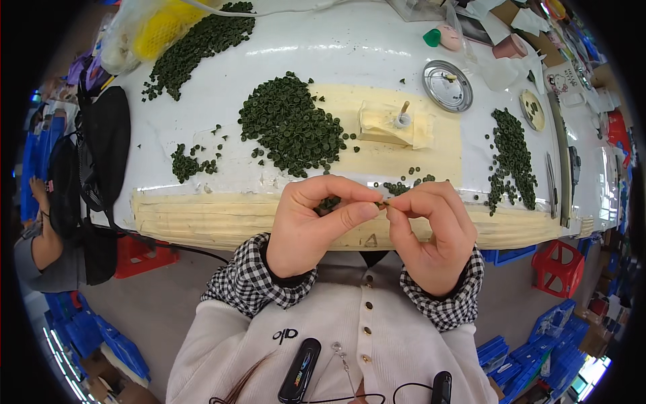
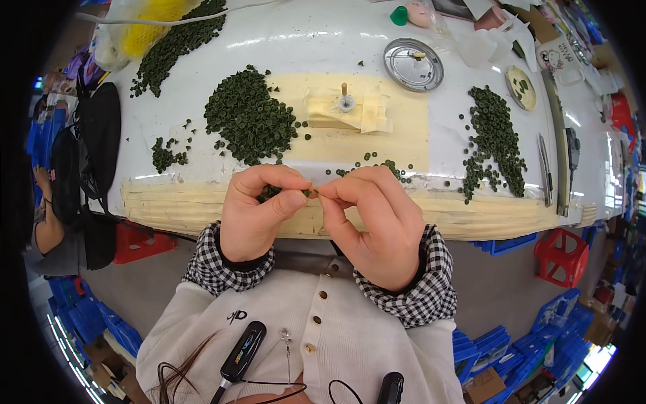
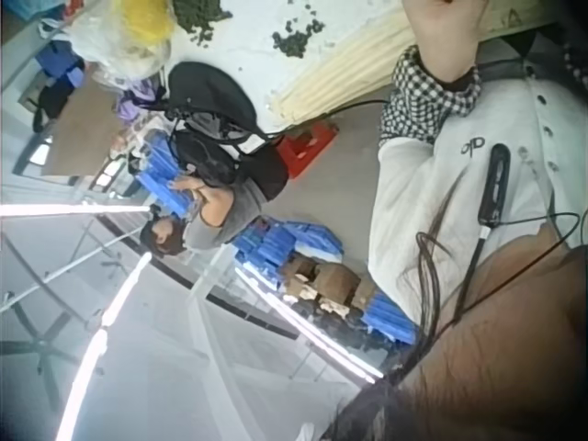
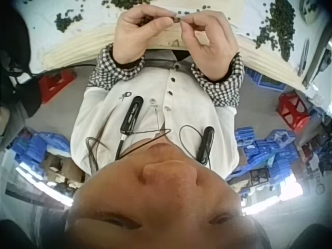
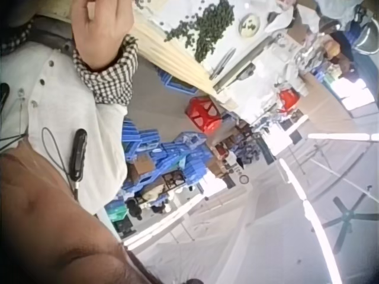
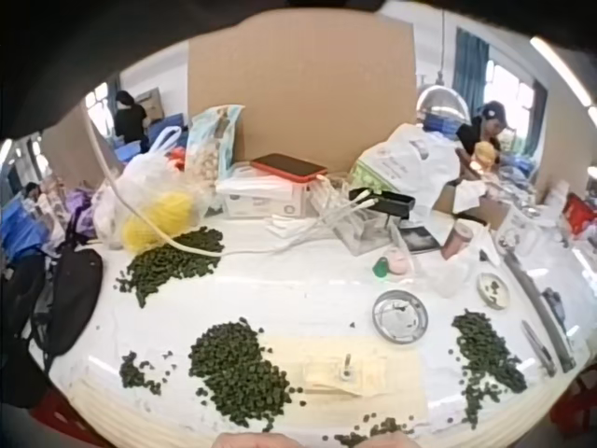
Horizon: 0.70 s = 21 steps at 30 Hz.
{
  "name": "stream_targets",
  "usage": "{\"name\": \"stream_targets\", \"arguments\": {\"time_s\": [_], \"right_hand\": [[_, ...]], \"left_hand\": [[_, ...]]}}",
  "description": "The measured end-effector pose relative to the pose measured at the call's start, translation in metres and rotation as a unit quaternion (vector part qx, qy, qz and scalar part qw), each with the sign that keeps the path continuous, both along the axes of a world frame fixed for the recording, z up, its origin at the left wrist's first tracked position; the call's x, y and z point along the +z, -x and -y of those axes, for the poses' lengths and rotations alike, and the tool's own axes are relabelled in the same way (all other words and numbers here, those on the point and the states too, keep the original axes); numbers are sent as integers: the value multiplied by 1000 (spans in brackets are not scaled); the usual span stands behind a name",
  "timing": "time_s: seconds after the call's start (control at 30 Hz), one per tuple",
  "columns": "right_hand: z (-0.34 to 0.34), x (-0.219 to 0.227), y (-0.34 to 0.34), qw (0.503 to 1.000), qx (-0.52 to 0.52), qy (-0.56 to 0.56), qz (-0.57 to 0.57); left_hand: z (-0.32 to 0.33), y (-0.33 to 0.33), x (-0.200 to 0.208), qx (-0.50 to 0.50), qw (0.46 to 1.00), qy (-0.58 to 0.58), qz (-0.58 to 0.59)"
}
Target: Assembling small green plastic components onto base pins at a factory workbench.
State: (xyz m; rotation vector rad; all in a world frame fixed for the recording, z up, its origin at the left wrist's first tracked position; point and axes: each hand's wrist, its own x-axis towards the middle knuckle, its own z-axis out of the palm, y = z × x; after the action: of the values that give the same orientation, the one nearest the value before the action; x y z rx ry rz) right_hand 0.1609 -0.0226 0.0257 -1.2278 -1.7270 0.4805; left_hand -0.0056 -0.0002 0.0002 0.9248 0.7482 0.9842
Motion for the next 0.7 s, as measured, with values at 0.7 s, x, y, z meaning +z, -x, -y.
{"name": "stream_targets", "arguments": {"time_s": [0.7], "right_hand": [[5, -3, 10, 993, -47, -78, 75]], "left_hand": [[1, -2, 2, 17, 1000, 9, -11]]}}
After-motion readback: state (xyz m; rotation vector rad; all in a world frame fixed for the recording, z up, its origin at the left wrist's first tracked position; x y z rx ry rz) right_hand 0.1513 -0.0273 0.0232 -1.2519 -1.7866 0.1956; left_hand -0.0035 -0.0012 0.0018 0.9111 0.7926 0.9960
